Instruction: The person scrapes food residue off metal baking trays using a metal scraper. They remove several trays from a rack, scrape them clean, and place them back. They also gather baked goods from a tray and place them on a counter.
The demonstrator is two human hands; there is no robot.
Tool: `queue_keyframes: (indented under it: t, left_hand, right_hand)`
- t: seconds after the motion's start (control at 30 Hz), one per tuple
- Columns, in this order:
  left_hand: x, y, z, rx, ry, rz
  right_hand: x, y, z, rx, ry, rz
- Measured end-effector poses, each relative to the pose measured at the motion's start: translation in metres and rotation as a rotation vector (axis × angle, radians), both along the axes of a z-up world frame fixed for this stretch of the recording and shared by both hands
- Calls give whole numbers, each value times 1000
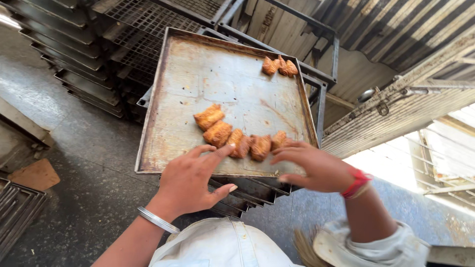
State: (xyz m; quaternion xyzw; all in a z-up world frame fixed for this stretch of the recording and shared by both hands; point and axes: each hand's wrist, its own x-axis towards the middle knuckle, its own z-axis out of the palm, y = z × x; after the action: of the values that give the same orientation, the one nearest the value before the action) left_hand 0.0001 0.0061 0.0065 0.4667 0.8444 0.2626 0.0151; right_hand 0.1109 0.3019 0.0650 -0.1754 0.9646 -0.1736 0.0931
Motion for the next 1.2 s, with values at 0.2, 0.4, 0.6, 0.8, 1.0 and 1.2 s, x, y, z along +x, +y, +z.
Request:
queue_keyframes:
  t: [0.2,0.4,0.6,0.8,1.0,1.2]
  left_hand:
    - [1,4,-4,58,116,49]
    - [2,-2,-13,123,125,43]
    - [2,-1,-16,104,125,48]
    - [1,4,-12,57,156,40]
    - [0,8,-4,32,152,37]
    - [-2,8,-3,-113,88,17]
  right_hand:
    - [-30,-30,-1,-121,-132,72]
    - [-40,-1,22,32,-162,-257]
    - [-44,12,-3,279,-46,-268]
    - [-46,25,-12,548,-147,-660]
    - [-53,-2,-13,417,-56,-610]
    - [-57,-6,-12,264,43,-373]
